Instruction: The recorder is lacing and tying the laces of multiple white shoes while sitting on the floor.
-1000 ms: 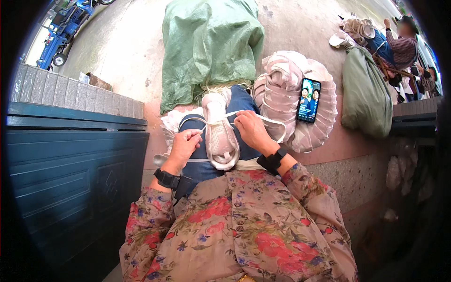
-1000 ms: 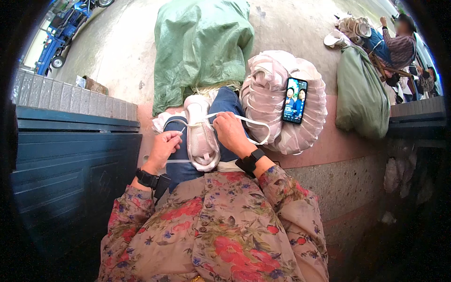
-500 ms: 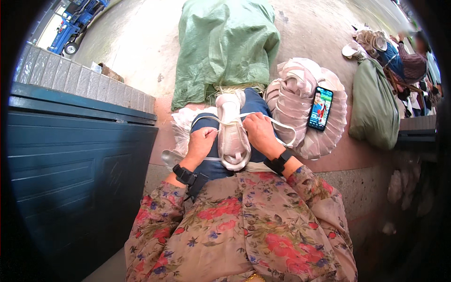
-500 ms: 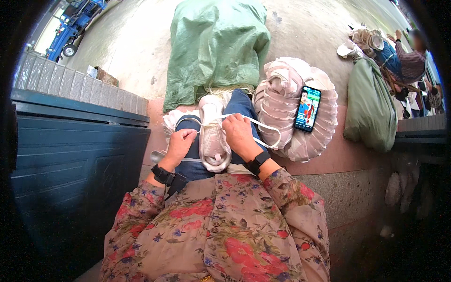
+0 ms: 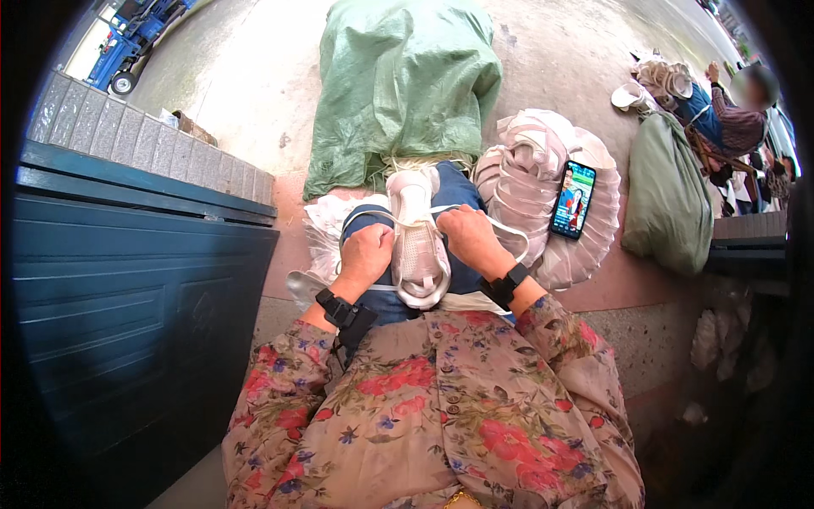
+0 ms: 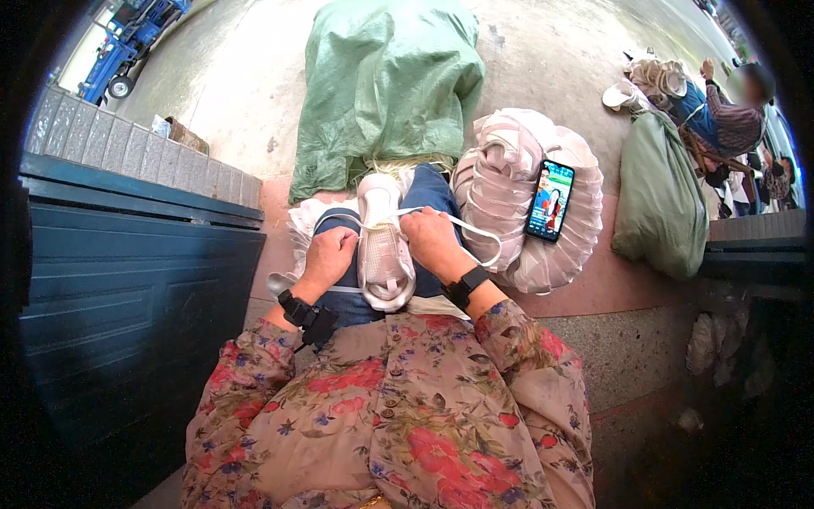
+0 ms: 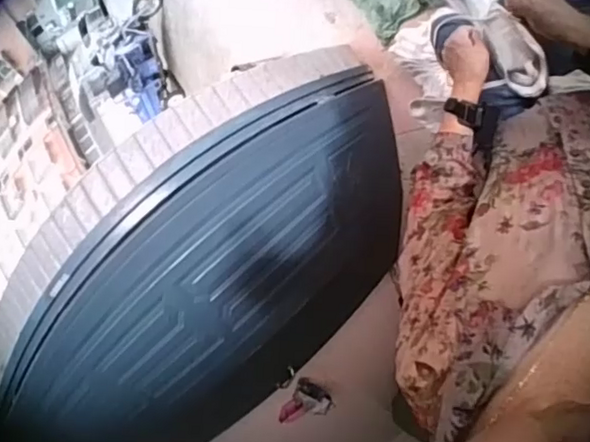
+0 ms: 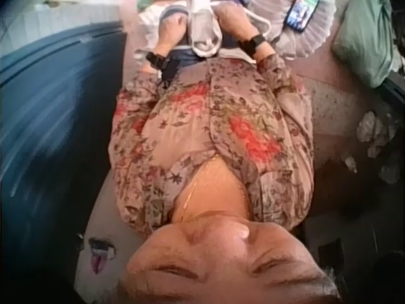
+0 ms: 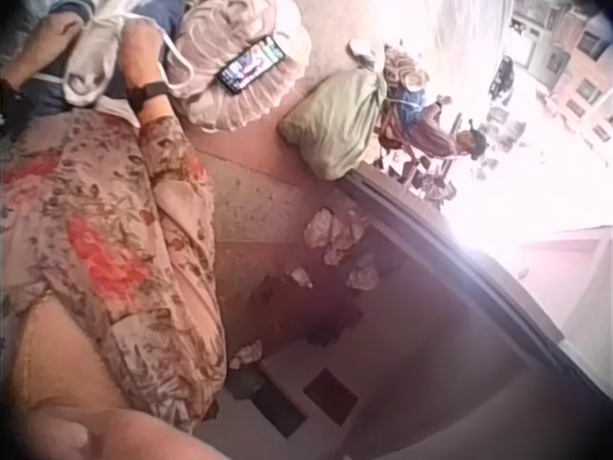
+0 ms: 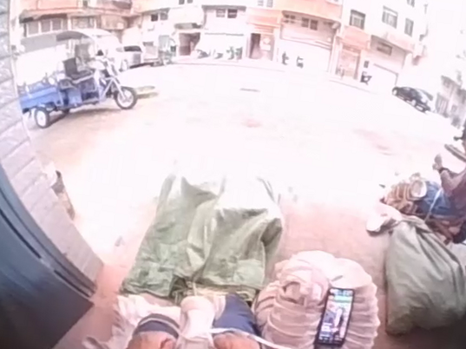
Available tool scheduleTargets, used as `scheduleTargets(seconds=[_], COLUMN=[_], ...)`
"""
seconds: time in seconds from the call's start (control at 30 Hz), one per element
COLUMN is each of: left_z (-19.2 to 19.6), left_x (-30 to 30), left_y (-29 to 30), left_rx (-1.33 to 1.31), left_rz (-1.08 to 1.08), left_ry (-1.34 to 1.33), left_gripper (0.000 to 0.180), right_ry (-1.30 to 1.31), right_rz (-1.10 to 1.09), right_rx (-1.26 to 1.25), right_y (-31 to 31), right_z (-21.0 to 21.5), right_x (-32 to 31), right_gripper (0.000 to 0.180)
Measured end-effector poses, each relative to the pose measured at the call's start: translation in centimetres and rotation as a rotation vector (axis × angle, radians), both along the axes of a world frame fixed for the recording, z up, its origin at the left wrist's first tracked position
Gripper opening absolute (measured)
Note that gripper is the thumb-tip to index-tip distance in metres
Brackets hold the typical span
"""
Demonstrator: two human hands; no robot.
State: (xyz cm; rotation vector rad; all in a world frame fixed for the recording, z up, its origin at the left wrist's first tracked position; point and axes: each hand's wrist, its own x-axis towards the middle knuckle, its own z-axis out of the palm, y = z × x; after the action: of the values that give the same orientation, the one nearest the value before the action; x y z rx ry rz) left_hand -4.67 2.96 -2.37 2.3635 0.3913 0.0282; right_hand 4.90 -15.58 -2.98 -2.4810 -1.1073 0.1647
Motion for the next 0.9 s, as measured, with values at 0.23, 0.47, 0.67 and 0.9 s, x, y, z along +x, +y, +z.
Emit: scheduleTargets(seconds=[0.23, 0.47, 0.67, 0.9], left_z=[-0.5, 1.1, 2.6, 1.6], left_x=[0.7, 0.5, -0.9, -1.2], left_y=[-0.7, -1.2, -3.1, -3.0], left_rx=[0.290, 0.438, 0.550, 0.564], left_rz=[-0.169, -0.107, -0.170, -0.172], left_ry=[-0.130, -0.102, -0.060, 0.061], left_gripper=[0.016, 0.014, 0.025, 0.019], right_ry=[-0.198, -0.239, -0.235, -0.176], right_rz=[0.081, 0.130, -0.060, -0.178], right_rx=[-0.149, -0.100, 0.035, 0.042], right_y=[0.7, 1.0, 0.4, 0.9], right_z=[0.5, 0.4, 0.1, 0.1], right_x=[0.0, -0.8, -2.0, -3.7], right_gripper=[0.004, 0.006, 0.006, 0.024])
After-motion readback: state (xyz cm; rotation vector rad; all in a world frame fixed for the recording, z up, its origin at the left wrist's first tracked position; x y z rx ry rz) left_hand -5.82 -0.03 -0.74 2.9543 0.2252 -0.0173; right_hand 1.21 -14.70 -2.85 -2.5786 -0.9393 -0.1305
